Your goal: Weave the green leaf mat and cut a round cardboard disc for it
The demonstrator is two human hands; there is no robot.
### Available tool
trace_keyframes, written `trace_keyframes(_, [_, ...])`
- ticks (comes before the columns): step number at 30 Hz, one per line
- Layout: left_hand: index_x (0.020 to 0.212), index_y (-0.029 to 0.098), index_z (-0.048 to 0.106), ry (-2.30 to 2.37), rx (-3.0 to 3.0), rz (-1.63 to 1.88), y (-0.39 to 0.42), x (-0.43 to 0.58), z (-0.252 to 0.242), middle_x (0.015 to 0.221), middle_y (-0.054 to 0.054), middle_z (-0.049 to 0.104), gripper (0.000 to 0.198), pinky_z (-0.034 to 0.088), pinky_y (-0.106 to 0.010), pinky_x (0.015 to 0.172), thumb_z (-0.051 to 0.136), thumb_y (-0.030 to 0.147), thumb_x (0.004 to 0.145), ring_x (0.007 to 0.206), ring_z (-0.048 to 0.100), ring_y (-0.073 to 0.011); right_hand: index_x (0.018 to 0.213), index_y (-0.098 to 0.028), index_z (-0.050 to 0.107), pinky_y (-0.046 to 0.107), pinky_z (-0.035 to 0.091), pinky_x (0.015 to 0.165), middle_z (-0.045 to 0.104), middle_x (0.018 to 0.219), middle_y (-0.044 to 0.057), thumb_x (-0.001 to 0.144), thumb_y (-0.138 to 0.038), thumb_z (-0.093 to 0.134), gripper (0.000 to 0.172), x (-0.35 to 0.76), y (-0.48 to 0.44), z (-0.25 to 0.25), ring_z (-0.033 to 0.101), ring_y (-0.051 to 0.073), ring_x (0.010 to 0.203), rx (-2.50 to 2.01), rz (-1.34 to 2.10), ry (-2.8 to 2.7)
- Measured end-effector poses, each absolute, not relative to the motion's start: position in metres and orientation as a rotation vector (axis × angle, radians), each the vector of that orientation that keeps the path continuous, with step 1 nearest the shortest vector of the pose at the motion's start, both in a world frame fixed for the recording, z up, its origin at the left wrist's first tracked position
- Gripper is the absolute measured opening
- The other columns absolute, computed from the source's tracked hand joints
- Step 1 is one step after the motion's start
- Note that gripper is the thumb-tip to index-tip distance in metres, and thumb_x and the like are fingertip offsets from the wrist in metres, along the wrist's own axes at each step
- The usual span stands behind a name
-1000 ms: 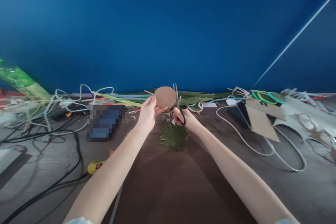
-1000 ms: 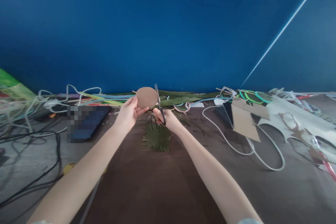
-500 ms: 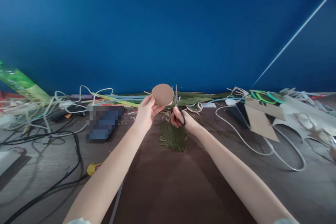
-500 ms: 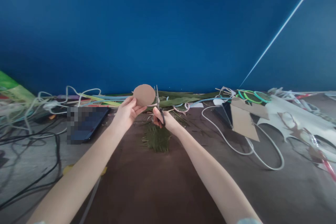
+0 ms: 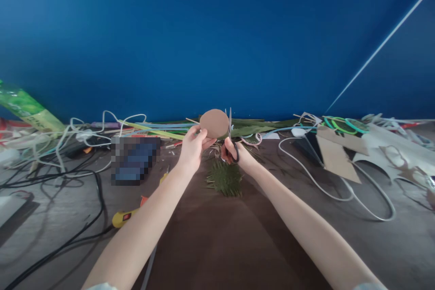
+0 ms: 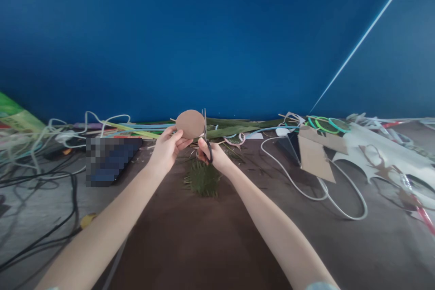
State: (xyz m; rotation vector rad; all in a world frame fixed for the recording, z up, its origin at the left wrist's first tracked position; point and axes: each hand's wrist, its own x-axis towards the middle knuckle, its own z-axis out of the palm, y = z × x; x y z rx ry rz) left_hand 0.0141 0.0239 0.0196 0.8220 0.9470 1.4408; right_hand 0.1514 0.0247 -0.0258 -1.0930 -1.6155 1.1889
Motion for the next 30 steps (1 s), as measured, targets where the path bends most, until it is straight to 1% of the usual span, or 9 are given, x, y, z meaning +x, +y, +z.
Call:
trace_keyframes(4, [0.082, 0.015, 0.053, 0.932, 0.825, 1.468, 0.022, 0.017, 0.017, 0.075, -0.003, 0.069, 0.007, 0.054, -0.037, 0.086, 0.053, 0.009, 0.079, 0.075, 0.069, -0.0164, 0.043, -0.020, 0.042, 0.023, 0.030, 0.039, 0.040, 0.037, -0.002, 0.069, -0.083, 0.031, 0.069, 0.151, 0.024, -0.026, 0.036, 0.007, 0.034, -1.096, 1.130, -1.615])
trace_keyframes(9, [0.079, 0.015, 0.053, 0.879, 0.811, 1.471, 0.025, 0.013, 0.019, 0.074, -0.003, 0.069, 0.008, 0.055, -0.036, 0.083, 0.054, 0.007, 0.078, 0.071, 0.069, -0.0155, 0.040, -0.020, 0.039, 0.023, 0.027, 0.037, 0.038, 0.033, -0.002, 0.066, -0.080, 0.043, 0.065, 0.151, 0.024, -0.025, 0.035, 0.007, 0.032, -1.136, 1.087, -1.516])
trace_keyframes(12, [0.074, 0.014, 0.054, 0.845, 0.773, 1.461, 0.030, 0.005, 0.021, 0.076, -0.005, 0.070, 0.009, 0.056, -0.035, 0.080, 0.054, 0.005, 0.076, 0.070, 0.069, -0.0161, 0.041, -0.019, 0.041, 0.023, 0.028, 0.036, 0.038, 0.033, -0.002, 0.071, -0.075, 0.043, 0.063, 0.153, 0.026, -0.028, 0.036, 0.007, 0.031, -1.111, 1.121, -1.485])
trace_keyframes(17, [0.068, 0.013, 0.057, 0.864, 0.697, 1.442, 0.038, -0.005, 0.024, 0.072, -0.007, 0.070, 0.012, 0.057, -0.036, 0.073, 0.054, 0.005, 0.076, 0.067, 0.069, -0.0184, 0.051, -0.017, 0.050, 0.021, 0.028, 0.037, 0.048, 0.042, -0.002, 0.075, -0.066, 0.047, 0.055, 0.155, 0.031, -0.033, 0.040, 0.007, 0.035, -1.083, 1.241, -1.301])
trace_keyframes(21, [0.067, 0.013, 0.058, 0.903, 0.714, 1.374, 0.039, -0.006, 0.023, 0.072, -0.006, 0.070, 0.011, 0.057, -0.037, 0.075, 0.056, 0.006, 0.075, 0.066, 0.068, -0.0177, 0.065, -0.016, 0.059, 0.022, 0.031, 0.042, 0.055, 0.053, -0.002, 0.071, -0.052, 0.063, 0.037, 0.157, 0.032, -0.032, 0.041, 0.007, 0.041, -0.974, 1.227, -1.213])
trace_keyframes(24, [0.069, 0.014, 0.061, 0.929, 0.769, 1.264, 0.037, -0.004, 0.019, 0.075, -0.004, 0.070, 0.008, 0.056, -0.037, 0.077, 0.060, 0.007, 0.072, 0.068, 0.067, -0.0167, 0.064, -0.017, 0.056, 0.023, 0.032, 0.045, 0.054, 0.054, -0.003, 0.068, -0.045, 0.067, 0.030, 0.159, 0.030, -0.028, 0.042, 0.008, 0.045, -0.920, 1.173, -1.207])
trace_keyframes(27, [0.075, 0.016, 0.064, 0.981, 0.811, 1.177, 0.037, -0.003, 0.017, 0.077, -0.003, 0.069, 0.008, 0.055, -0.034, 0.079, 0.063, 0.009, 0.071, 0.071, 0.066, -0.0152, 0.059, -0.018, 0.051, 0.024, 0.030, 0.047, 0.051, 0.051, -0.003, 0.065, -0.045, 0.067, 0.032, 0.159, 0.027, -0.022, 0.040, 0.009, 0.046, -0.973, 1.072, -1.248])
trace_keyframes(29, [0.079, 0.016, 0.064, 1.042, 0.770, 1.147, 0.037, -0.004, 0.016, 0.074, -0.004, 0.068, 0.005, 0.055, -0.033, 0.077, 0.063, 0.014, 0.074, 0.068, 0.065, -0.0145, 0.062, -0.018, 0.052, 0.024, 0.031, 0.048, 0.051, 0.052, -0.002, 0.064, -0.046, 0.066, 0.031, 0.160, 0.025, -0.020, 0.040, 0.010, 0.048, -1.053, 0.991, -1.278])
trace_keyframes(30, [0.081, 0.017, 0.063, 1.064, 0.733, 1.123, 0.037, -0.004, 0.016, 0.072, -0.005, 0.067, 0.005, 0.055, -0.034, 0.075, 0.062, 0.020, 0.077, 0.066, 0.064, -0.0152, 0.063, -0.018, 0.052, 0.025, 0.032, 0.050, 0.051, 0.053, -0.002, 0.064, -0.045, 0.065, 0.030, 0.160, 0.025, -0.020, 0.040, 0.010, 0.050, -1.101, 0.937, -1.298])
